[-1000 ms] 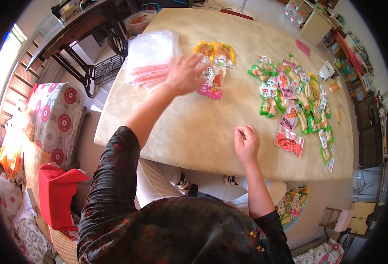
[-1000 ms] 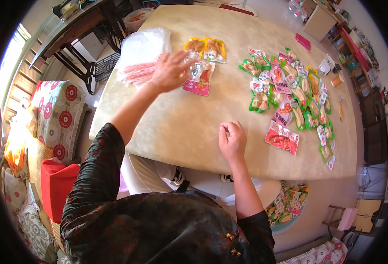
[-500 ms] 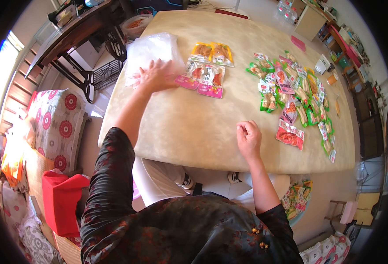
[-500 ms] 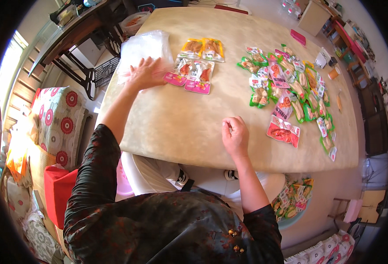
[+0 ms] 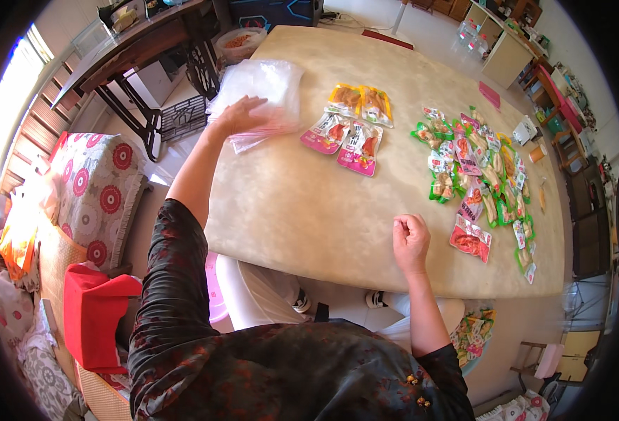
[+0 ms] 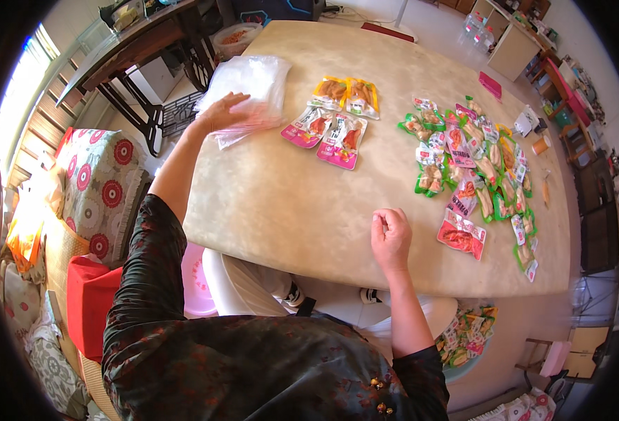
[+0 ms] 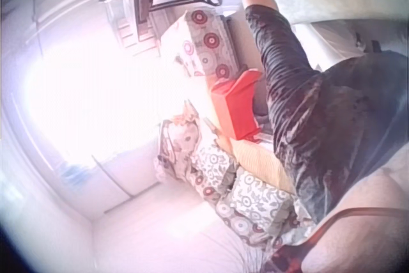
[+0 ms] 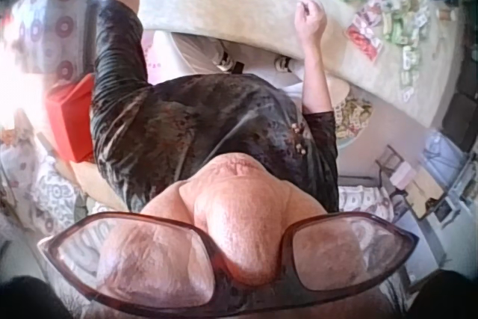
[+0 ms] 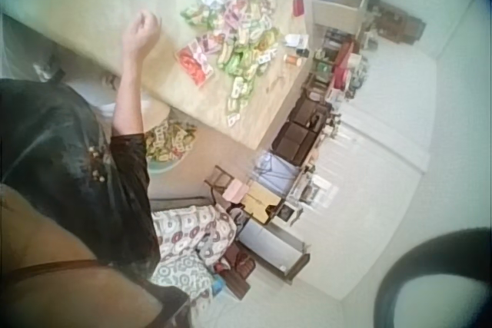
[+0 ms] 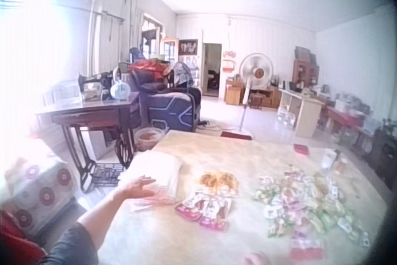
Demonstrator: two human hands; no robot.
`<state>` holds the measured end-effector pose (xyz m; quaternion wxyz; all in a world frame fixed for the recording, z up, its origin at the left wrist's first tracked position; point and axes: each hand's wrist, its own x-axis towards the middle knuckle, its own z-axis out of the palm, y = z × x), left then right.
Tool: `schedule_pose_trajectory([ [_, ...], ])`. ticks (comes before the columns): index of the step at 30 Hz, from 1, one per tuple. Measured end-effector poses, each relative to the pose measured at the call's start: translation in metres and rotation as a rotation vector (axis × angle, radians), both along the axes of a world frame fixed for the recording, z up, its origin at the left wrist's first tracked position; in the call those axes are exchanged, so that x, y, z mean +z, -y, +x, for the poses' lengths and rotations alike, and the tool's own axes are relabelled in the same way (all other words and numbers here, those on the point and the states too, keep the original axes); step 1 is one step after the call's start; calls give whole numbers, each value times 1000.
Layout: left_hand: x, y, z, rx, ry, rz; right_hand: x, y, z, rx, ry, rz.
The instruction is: The person sorts small snack packets on a table and places them into clear plastic bags. They open each bag, insert several snack packets, and then set the filled bag aside into a pink basin.
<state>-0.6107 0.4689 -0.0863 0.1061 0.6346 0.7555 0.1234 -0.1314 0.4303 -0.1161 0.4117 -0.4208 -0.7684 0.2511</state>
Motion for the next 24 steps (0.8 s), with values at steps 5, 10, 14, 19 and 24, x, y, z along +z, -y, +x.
schedule_pose_trajectory([
  [5, 4, -1, 0, -11, -67, 248, 0, -1, 2, -20, 34, 10],
  [10, 11, -1, 0, 80, -15, 221, 0, 0, 2, -20, 31, 9],
  [14, 19, -1, 1, 162, -18, 275, 2, 0, 1, -19, 24, 7],
  [19, 34, -3, 14, 171, -80, 327, -1, -1, 2, -22, 2, 13],
  [24, 53, -2, 34, 177, -7, 267, -2, -1, 3, -34, -19, 22],
])
